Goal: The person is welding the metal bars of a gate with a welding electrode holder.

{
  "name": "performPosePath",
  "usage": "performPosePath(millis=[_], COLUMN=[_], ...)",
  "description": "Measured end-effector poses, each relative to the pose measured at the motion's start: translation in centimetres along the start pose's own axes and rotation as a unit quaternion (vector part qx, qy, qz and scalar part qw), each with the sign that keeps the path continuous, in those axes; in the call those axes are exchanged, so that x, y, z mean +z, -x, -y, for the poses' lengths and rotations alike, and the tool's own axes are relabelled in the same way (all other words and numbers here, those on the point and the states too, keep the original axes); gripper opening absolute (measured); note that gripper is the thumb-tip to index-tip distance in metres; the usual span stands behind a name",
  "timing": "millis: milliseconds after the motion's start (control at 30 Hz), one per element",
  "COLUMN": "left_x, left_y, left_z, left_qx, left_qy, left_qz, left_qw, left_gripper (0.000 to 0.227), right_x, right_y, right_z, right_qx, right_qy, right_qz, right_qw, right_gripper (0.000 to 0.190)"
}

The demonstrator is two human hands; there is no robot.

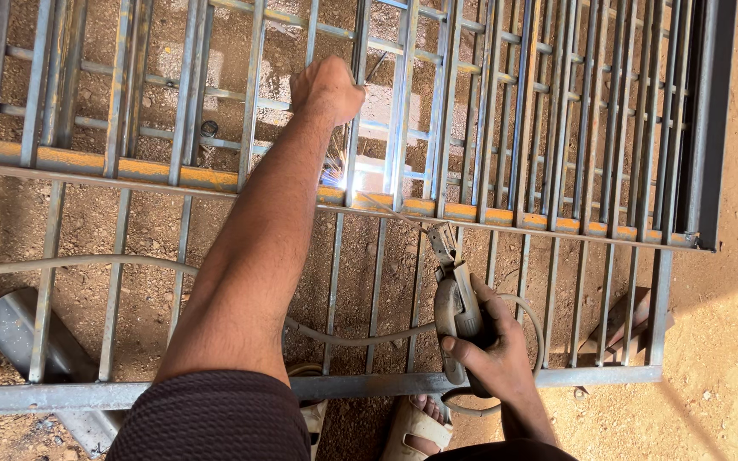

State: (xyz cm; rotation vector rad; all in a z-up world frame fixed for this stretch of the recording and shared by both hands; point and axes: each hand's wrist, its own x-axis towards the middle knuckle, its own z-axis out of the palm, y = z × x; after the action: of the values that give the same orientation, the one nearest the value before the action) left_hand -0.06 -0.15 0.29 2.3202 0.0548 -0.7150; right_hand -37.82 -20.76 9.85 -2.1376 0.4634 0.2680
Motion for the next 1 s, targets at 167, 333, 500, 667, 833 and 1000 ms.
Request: performPosePath(millis=[167, 333, 500, 667, 833, 1000], left_x=[-0.4, 0.1, 0.3, -0.2, 0.1, -0.2], left_y=[0.6, -0.2, -0.5, -0.5, -0.4, 0.3], left_z=[-0.2, 0.2, 0.4, 0.1, 0.0, -0.3], left_qx=[0.019, 0.019, 0.031, 0.043, 0.028, 0.019], left_qy=[-0.008, -0.012, -0.026, -0.023, -0.012, -0.012], left_qz=[-0.021, -0.024, -0.041, -0.043, -0.025, -0.014], left_qw=[1.0, 0.999, 0.998, 0.998, 0.999, 1.0], left_gripper=[0.024, 0.025, 0.024, 0.025, 0.024, 0.025], right_x=[-0.1, 0.2, 0.3, 0.3, 0.1, 0.0], right_y=[-0.6, -0.8, -0.4, -0.3, -0.2, -0.2], right_z=[-0.1, -0.4, 0.0, 0.3, 0.2, 0.5], right_qx=[0.009, 0.03, 0.007, 0.007, -0.016, 0.001], right_qy=[0.02, 0.027, -0.017, -0.048, -0.014, 0.019], right_qz=[0.003, -0.001, 0.0, 0.004, 0.007, 0.004], right_qw=[1.0, 0.999, 1.0, 0.999, 1.0, 1.0], right_gripper=[0.11, 0.113, 0.106, 0.102, 0.104, 0.106])
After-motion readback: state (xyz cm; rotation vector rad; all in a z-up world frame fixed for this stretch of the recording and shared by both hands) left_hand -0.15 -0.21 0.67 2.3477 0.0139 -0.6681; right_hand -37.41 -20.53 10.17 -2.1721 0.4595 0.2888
